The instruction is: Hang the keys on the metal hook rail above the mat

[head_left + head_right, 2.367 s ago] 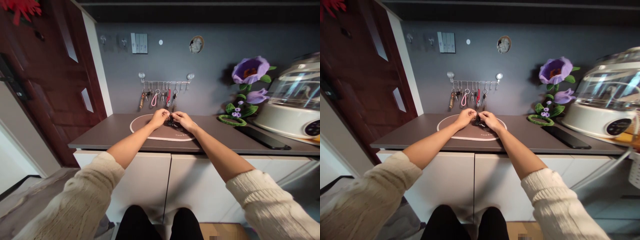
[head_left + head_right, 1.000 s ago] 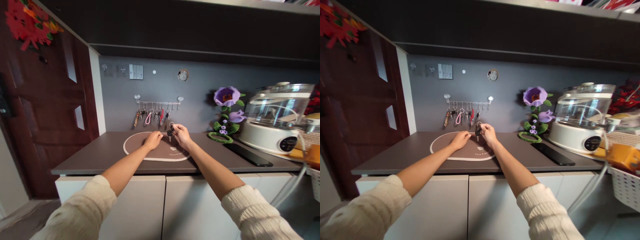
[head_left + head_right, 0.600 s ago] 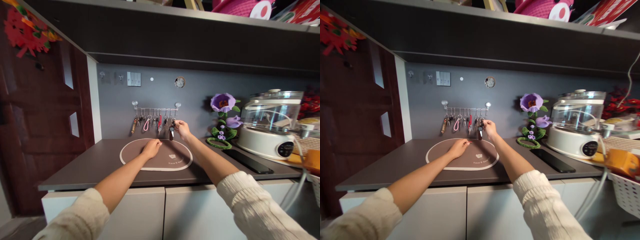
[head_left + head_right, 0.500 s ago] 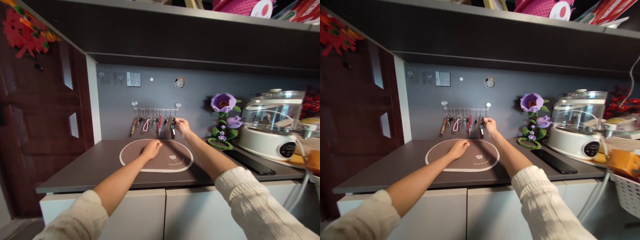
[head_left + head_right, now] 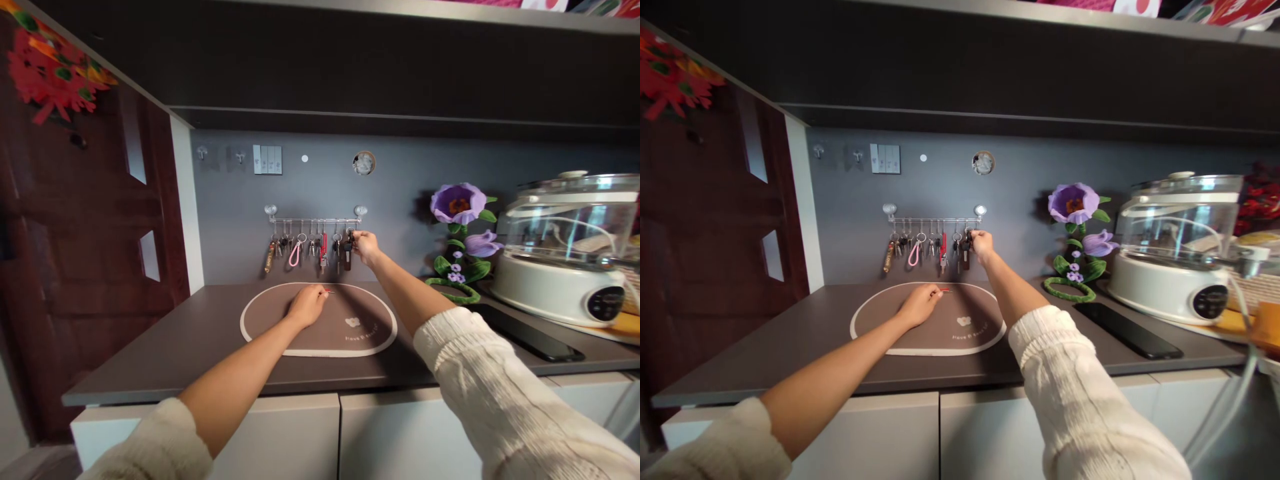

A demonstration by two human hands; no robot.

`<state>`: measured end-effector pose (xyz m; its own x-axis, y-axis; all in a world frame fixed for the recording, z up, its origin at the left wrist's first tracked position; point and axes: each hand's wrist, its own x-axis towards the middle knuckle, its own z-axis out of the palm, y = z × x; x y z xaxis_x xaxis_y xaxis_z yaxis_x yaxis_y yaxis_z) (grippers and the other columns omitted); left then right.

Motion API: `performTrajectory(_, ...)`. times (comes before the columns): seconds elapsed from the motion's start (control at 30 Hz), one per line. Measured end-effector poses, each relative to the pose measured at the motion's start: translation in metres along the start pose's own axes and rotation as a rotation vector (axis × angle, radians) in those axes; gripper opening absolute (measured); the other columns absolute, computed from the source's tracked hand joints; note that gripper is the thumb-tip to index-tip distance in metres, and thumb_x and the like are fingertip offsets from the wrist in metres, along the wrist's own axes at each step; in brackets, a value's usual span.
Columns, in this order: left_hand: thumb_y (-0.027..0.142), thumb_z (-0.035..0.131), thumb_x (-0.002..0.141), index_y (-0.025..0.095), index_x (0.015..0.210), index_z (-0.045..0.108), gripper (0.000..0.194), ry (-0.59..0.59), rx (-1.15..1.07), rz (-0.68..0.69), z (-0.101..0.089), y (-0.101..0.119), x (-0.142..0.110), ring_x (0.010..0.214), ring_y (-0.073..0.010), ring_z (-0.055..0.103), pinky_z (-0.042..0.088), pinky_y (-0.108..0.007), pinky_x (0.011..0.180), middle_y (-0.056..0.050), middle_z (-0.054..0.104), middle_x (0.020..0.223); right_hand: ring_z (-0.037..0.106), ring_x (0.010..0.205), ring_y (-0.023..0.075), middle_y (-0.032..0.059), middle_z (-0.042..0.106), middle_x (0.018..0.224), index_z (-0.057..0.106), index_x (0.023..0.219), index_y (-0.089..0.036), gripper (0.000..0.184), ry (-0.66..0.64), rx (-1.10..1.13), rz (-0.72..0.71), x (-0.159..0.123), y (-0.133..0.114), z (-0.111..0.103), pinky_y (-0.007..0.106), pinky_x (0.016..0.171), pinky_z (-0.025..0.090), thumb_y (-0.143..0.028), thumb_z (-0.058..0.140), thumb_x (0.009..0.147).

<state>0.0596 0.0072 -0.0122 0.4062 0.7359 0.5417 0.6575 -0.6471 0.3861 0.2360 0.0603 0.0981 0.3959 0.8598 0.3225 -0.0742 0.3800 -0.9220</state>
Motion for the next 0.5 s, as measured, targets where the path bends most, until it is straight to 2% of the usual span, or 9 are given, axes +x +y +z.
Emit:
performTrajectory(0.27,0.025,0.040,0.084,0.017,0.078,0.061,0.023,0.003,-0.022,-0.014,0.000,0.001,0.000,0.079,-0.0167,0.056,0.038,-0.027,0.071,-0.006,0.064,0.083,0.039,0.043,0.0060,-0.0053,0.042,0.047,0.047,0.065,-0.018,0.009,0.040,-0.035,-0.004,0.015,0.009,0.002,0.019,0.044,0.038,-0.015,0.052,0.072)
performTrajectory(0.5,0.025,0.040,0.083,0.016,0.077,0.060,0.023,0.005,-0.032,-0.027,0.001,-0.001,0.000,0.077,-0.0169,0.055,0.038,-0.028,0.071,-0.007,0.064,0.082,0.038,0.040,0.0055,-0.0054,0.042,0.045,0.048,0.062,-0.017,0.011,0.048,-0.036,0.026,0.012,0.016,0.000,0.019,0.043,0.037,-0.013,0.051,0.072)
